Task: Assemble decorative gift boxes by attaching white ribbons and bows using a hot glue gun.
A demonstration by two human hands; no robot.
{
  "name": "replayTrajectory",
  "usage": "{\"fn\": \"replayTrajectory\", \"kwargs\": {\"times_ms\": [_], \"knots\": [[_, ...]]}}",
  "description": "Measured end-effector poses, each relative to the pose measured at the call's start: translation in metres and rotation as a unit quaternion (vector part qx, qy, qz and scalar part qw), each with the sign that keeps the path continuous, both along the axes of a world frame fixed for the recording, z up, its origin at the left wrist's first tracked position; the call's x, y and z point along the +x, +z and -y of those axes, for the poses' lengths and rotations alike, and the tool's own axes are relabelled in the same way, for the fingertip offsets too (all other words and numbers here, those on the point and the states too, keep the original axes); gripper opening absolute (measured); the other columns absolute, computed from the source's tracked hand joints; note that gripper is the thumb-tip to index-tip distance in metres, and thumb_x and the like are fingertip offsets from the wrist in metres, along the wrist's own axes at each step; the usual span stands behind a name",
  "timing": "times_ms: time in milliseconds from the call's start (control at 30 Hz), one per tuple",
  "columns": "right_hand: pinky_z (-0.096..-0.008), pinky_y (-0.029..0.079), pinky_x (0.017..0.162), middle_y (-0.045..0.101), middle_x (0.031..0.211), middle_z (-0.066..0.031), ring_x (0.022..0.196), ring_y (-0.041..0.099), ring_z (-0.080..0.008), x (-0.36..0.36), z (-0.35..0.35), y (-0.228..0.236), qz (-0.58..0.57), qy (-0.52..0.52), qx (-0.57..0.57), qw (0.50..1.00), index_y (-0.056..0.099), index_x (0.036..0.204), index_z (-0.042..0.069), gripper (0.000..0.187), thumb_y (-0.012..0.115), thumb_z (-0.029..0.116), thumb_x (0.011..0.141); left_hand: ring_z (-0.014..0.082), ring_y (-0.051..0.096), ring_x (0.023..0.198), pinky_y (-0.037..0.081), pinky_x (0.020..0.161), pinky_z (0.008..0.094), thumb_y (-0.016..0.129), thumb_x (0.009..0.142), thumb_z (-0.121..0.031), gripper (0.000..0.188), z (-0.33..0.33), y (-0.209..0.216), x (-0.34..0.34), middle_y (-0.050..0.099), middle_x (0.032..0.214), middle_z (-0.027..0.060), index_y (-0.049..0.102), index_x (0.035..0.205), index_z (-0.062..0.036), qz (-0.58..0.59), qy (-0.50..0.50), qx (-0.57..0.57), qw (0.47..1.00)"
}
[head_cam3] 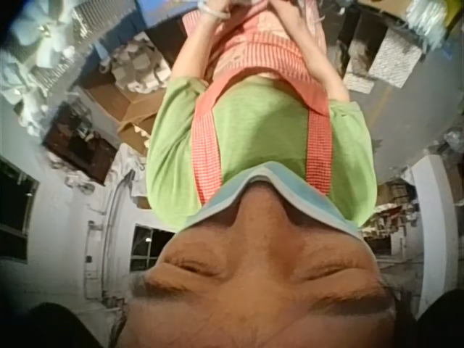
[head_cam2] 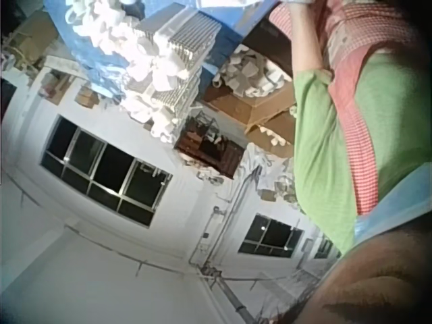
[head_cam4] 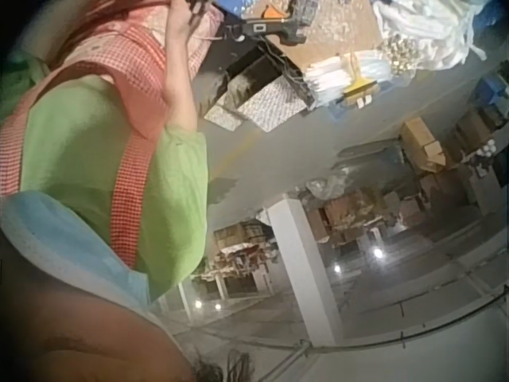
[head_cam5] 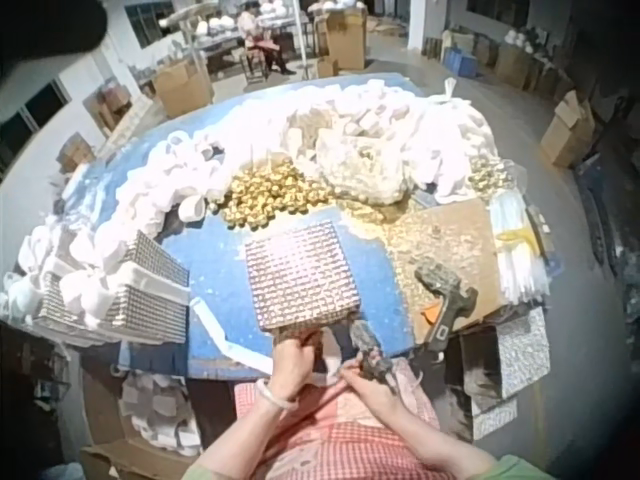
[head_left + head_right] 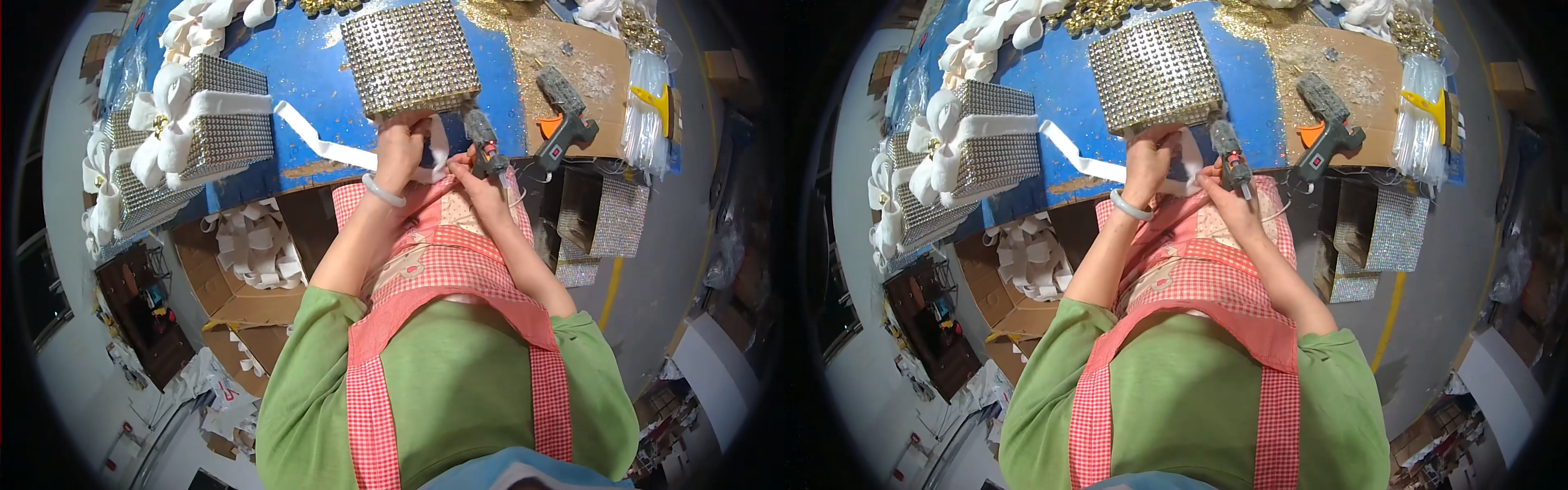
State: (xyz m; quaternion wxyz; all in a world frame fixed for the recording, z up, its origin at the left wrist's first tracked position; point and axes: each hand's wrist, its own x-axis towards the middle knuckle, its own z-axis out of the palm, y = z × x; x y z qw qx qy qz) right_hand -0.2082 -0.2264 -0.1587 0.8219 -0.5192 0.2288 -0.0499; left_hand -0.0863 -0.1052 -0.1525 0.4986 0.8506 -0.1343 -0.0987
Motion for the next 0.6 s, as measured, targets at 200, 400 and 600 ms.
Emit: {"fn": "replayTrajectory", "kwargs": {"times_ms": [200, 400, 600], "knots": [[-0.0245, 0.051, 0.068, 0.062, 0.091, -0.0062, 0.08, 0.063, -0.0125, -0.005, -0.004, -0.001, -0.012, -0.026, -0.047, 0.998, 0.048, 0.105, 0.004, 0.023, 0.062, 0.002, 0.087, 0.0278, 0.062, 0.075, 0.043, 0.074, 0.0387, 0.067, 0.081, -0.021, 0.009, 0.007, -0.022, 0.007, 0.068, 0.079, 0.0073, 0.069, 0.086, -0.0141, 0.184, 0.004, 0.146, 0.972], [-0.0251, 0.051, 0.063, 0.063, 0.087, -0.0062, 0.078, 0.063, -0.0129, -0.012, 0.0, 0.018, -0.019, -0.01, -0.128, 0.992, 0.051, 0.103, 0.002, 0.021, 0.063, 0.009, 0.087, 0.033, 0.062, 0.071, 0.046, 0.068, 0.0418, 0.064, 0.082, -0.015, 0.012, 0.016, -0.03, 0.016, 0.066, 0.078, 0.0158, 0.069, 0.088, -0.0058, 0.131, 0.002, 0.092, 0.987], [-0.0246, 0.05, 0.062, 0.064, 0.084, -0.0057, 0.073, 0.062, -0.0117, -0.013, -0.002, 0.033, -0.048, 0.004, -0.183, 0.982, 0.055, 0.101, 0.001, 0.022, 0.064, 0.013, 0.086, 0.037, 0.061, 0.074, 0.046, 0.071, 0.0426, 0.064, 0.082, -0.015, 0.015, 0.023, -0.055, 0.027, 0.066, 0.083, 0.0193, 0.068, 0.088, -0.0018, 0.192, 0.054, 0.134, 0.971]]}}
